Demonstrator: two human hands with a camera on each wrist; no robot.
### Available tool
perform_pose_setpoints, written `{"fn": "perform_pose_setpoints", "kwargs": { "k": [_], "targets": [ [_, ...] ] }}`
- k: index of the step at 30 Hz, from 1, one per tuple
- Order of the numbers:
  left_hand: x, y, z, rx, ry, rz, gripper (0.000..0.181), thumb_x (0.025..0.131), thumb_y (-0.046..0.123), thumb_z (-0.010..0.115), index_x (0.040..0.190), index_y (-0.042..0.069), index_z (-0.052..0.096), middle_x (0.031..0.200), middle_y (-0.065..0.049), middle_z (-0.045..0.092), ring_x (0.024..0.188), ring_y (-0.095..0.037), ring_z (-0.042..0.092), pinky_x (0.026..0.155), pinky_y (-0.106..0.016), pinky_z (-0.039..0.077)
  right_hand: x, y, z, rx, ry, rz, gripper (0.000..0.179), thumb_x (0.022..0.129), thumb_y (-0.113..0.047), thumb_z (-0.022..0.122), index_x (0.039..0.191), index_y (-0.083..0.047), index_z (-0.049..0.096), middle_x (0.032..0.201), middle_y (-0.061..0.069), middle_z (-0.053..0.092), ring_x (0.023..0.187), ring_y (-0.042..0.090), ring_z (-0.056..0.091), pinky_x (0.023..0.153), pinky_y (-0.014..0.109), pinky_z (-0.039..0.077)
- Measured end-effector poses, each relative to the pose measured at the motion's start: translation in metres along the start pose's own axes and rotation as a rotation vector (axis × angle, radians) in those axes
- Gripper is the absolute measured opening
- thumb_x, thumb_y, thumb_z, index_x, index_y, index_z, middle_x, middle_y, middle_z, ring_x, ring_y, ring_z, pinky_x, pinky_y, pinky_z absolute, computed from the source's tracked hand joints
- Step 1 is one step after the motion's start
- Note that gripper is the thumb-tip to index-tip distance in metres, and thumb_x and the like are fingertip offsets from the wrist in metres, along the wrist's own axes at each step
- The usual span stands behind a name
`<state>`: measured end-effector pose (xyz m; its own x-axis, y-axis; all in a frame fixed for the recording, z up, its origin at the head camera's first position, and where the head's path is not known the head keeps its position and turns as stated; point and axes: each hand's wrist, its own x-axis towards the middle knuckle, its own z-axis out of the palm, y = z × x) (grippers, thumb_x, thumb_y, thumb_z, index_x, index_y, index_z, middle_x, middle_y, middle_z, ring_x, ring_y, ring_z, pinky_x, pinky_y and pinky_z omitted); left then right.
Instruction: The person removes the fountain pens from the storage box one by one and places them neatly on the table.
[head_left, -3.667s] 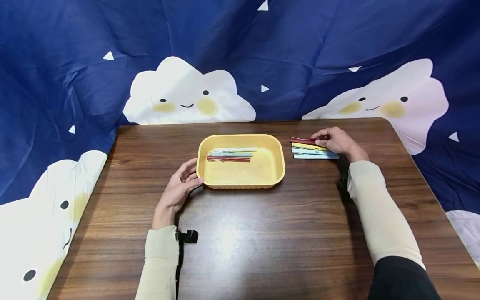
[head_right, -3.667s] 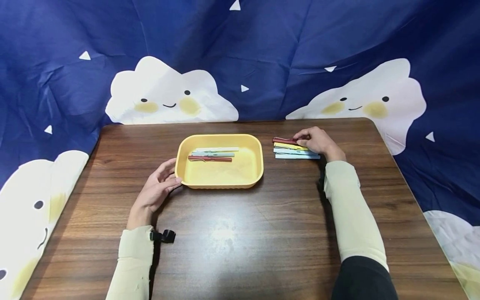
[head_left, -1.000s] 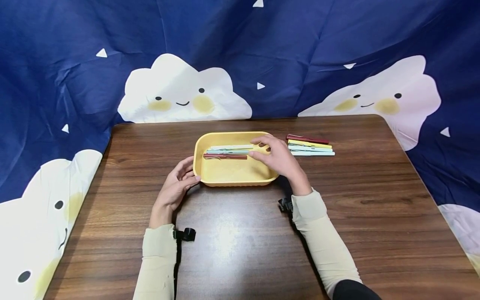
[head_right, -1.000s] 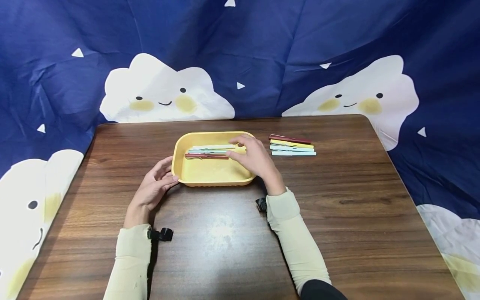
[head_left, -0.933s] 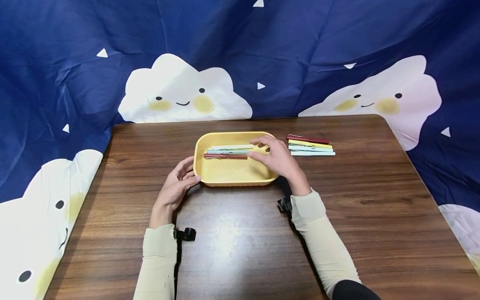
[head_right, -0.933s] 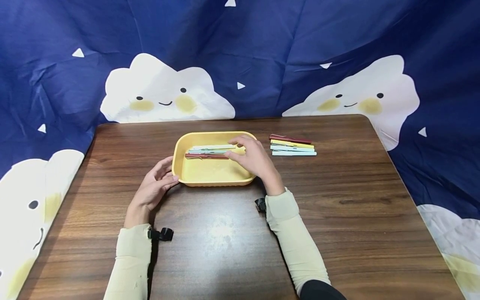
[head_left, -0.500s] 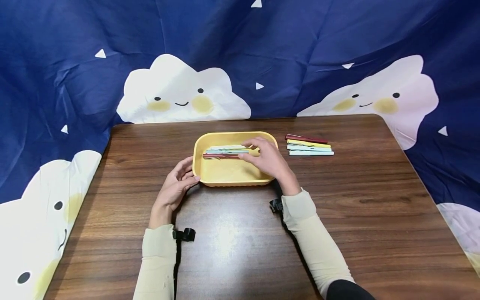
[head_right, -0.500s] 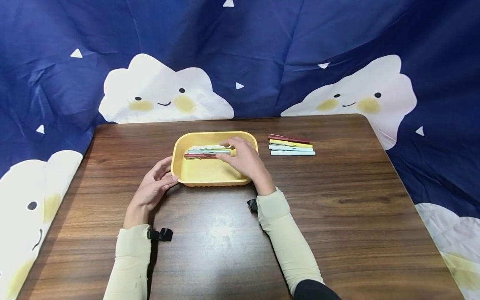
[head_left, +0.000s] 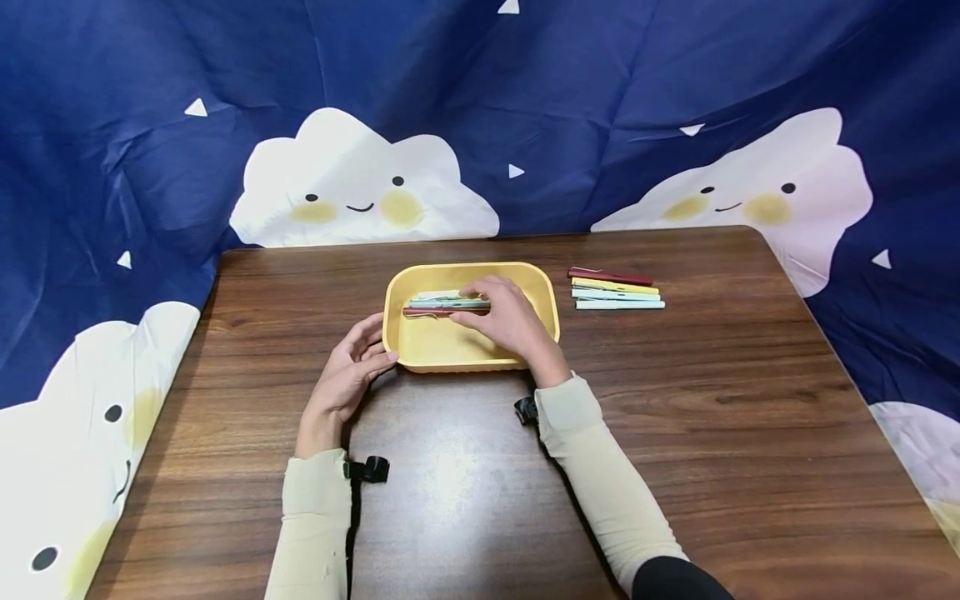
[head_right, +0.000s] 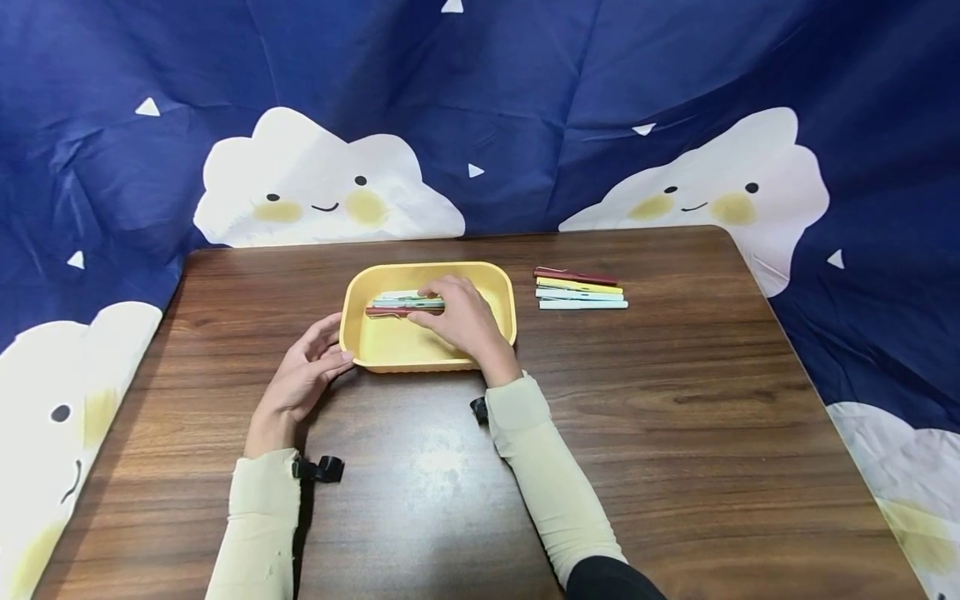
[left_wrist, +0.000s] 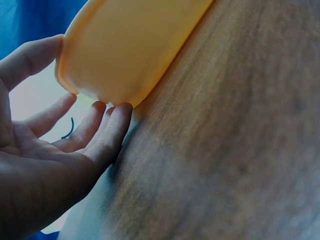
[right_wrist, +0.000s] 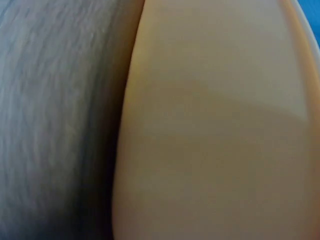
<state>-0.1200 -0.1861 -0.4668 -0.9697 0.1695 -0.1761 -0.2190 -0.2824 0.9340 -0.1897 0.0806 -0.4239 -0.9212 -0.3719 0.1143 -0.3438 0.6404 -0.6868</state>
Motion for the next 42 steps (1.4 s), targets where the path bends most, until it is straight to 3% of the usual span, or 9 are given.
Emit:
{"fn": "perform_pose_setpoints", "kwargs": {
  "k": [7, 18, 26, 34, 42],
  "targets": [
    [-0.001, 0.001, -0.001, -0.006, 0.01, -0.003, 0.073, 0.09, -0.016, 0.061, 0.155, -0.001, 0.032, 0.144, -0.026, 0.042, 0.115, -0.024, 0.057, 0.086, -0.024, 0.056, 0.01, -0.008, 0.013, -0.03, -0.03, 0.021, 0.042, 0.087, -0.035, 0.082, 0.119, -0.008, 0.073, 0.12, 0.007, 0.068, 0.117, 0.026, 0.055, 0.101, 0.041, 0.044],
    [-0.001, 0.003, -0.001, -0.004, -0.001, -0.004, 0.072, 0.09, -0.015, 0.06, 0.155, 0.0, 0.031, 0.143, -0.025, 0.042, 0.11, -0.021, 0.059, 0.086, -0.024, 0.056, 0.023, -0.018, 0.029, -0.148, -0.079, 0.031, 0.038, 0.086, -0.037, 0.083, 0.114, -0.012, 0.075, 0.104, 0.002, 0.071, 0.097, 0.02, 0.06, 0.078, 0.038, 0.051],
    [0.001, 0.002, -0.001, -0.007, -0.005, -0.007, 0.073, 0.09, -0.015, 0.061, 0.155, -0.001, 0.03, 0.144, -0.025, 0.041, 0.116, -0.023, 0.057, 0.088, -0.024, 0.055, 0.03, -0.017, 0.036, -0.231, -0.136, 0.074, 0.033, 0.085, -0.039, 0.082, 0.108, -0.016, 0.075, 0.098, 0.0, 0.068, 0.092, 0.019, 0.058, 0.075, 0.038, 0.05],
    [0.0, 0.002, -0.001, -0.022, -0.008, -0.005, 0.073, 0.09, -0.016, 0.06, 0.155, -0.002, 0.029, 0.146, -0.025, 0.039, 0.122, -0.027, 0.052, 0.09, -0.025, 0.055, 0.031, -0.018, 0.041, -0.342, -0.231, 0.046, 0.031, 0.089, -0.039, 0.079, 0.111, -0.018, 0.074, 0.094, 0.0, 0.067, 0.086, 0.02, 0.059, 0.073, 0.037, 0.048],
    [-0.001, 0.0, 0.001, -0.03, -0.005, -0.015, 0.073, 0.091, -0.016, 0.06, 0.155, -0.001, 0.029, 0.146, -0.025, 0.039, 0.121, -0.026, 0.052, 0.09, -0.025, 0.055, 0.029, -0.017, 0.045, -0.358, -0.229, 0.112, 0.026, 0.092, -0.045, 0.074, 0.09, -0.02, 0.067, 0.08, -0.001, 0.059, 0.075, 0.018, 0.054, 0.063, 0.033, 0.042]
  ]
}}
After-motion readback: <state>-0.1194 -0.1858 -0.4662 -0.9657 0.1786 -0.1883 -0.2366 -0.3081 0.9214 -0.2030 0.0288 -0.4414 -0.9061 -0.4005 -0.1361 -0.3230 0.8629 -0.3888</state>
